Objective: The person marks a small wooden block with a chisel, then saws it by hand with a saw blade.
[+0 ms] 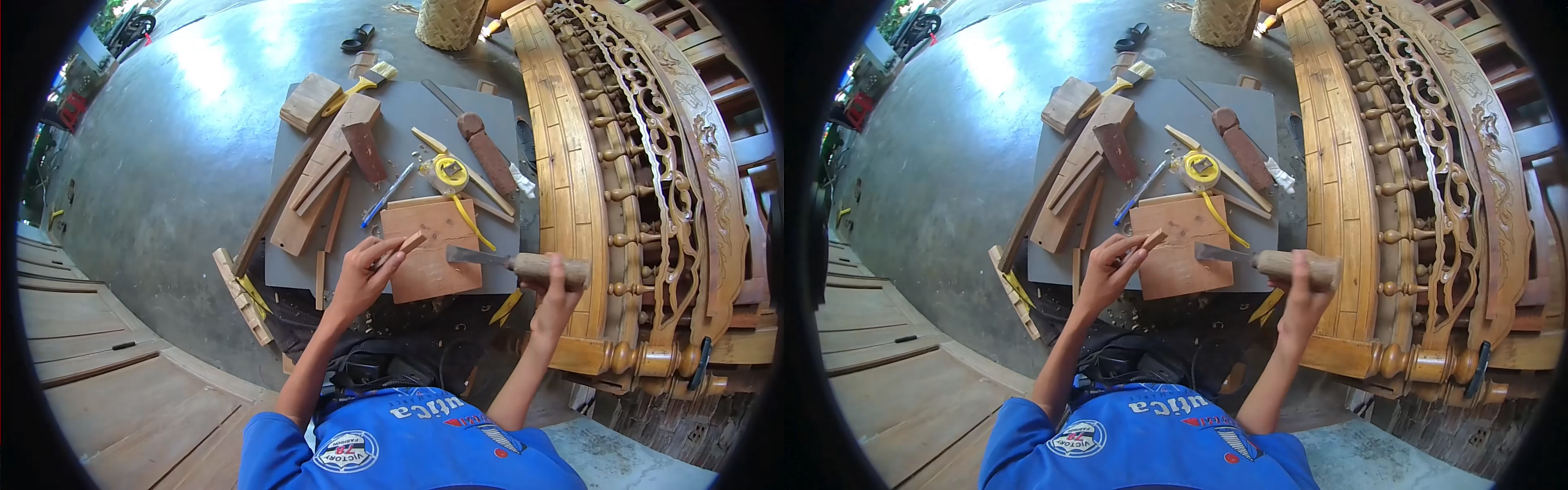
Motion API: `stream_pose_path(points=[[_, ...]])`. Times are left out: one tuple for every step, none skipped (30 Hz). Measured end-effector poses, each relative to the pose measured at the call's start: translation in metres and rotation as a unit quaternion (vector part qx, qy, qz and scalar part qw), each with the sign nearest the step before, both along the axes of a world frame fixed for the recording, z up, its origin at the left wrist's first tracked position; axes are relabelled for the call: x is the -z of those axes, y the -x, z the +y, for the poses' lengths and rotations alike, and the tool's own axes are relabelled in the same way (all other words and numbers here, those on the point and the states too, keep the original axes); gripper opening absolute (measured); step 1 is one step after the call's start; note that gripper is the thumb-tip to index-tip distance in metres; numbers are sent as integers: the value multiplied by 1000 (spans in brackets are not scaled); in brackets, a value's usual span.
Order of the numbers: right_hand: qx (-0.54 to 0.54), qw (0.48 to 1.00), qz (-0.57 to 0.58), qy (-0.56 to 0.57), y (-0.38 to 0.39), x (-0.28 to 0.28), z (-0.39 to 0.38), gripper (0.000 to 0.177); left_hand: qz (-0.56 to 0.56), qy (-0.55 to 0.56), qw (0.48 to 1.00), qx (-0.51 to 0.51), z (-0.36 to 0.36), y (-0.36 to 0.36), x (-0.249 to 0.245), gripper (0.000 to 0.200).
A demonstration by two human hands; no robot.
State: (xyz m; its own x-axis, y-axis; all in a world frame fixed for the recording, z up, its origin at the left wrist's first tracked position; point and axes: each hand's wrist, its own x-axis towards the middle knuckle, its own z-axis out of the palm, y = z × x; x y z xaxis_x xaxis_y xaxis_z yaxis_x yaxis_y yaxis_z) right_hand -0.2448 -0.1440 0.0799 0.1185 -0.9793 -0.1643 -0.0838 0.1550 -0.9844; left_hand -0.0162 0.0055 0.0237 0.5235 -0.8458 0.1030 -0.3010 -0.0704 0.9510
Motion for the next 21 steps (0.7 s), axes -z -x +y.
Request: stream_pose_path(points=[[35, 997, -66, -3, -3, 4, -3, 45, -36, 5, 999, -9, 2, 0, 5, 23], [69, 989, -132, -6, -10, 7, -8, 44, -72, 10, 997, -18, 3, 1, 9, 23], [105, 975, -197, -9, -19, 9, -13, 43, -78, -6, 997, -19, 4, 3, 12, 22], [123, 960, -251, -26, -35, 13, -21, 42, -85, -23, 996, -19, 6, 5, 14, 22], [73, 941, -327, -52, -50, 20, -32, 42, -93, -39, 995, -18, 8, 7, 15, 21], [64, 917, -385, -88, -68, 27, -43, 42, -105, -39, 994, -11, 11, 10, 15, 20], [88, 883, -441, -134, -91, 34, -53, 41, -118, -38, 992, -7, 13, 12, 13, 20], [68, 858, -481, -166, -110, 39, -64, 41, -131, -37, 991, -6, 16, 13, 12, 19], [87, 836, -512, -178, -129, 52, -79, 43, -129, -35, 991, -10, 18, 13, 11, 19], [71, 821, -527, -209, -144, 58, -91, 44, -126, -34, 991, -15, 21, 13, 10, 19], [57, 804, -541, -241, -157, 59, -99, 44, -124, -33, 992, -20, 25, 13, 10, 19], [66, 799, -539, -258, -170, 54, -98, 45, -120, -41, 992, -20, 28, 11, 12, 19], [78, 795, -536, -273, -181, 50, -96, 46, -114, -46, 992, -23, 30, 9, 12, 19], [91, 791, -533, -288, -187, 47, -95, 48, -106, -49, 993, -24, 32, 7, 13, 19], [72, 779, -544, -304, -186, 52, -95, 49, -97, -53, 994, -24, 32, 6, 13, 19], [52, 767, -554, -320, -183, 60, -95, 50, -90, -53, 994, -22, 32, 5, 13, 19], [33, 754, -564, -335, -177, 68, -95, 51, -81, -52, 995, -21, 32, 4, 12, 19], [18, 765, -548, -338, -171, 60, -85, 46, -73, -52, 996, -19, 30, 3, 11, 19], [-42, 807, -497, -315, -158, 47, -72, 42, -76, -43, 996, -12, 28, 2, 9, 19], [-103, 842, -440, -293, -142, 33, -57, 39, -79, -36, 996, -7, 26, 1, 7, 19], [-163, 869, -380, -271, -132, 24, -50, 36, -82, -32, 996, -3, 24, 0, 5, 19]])
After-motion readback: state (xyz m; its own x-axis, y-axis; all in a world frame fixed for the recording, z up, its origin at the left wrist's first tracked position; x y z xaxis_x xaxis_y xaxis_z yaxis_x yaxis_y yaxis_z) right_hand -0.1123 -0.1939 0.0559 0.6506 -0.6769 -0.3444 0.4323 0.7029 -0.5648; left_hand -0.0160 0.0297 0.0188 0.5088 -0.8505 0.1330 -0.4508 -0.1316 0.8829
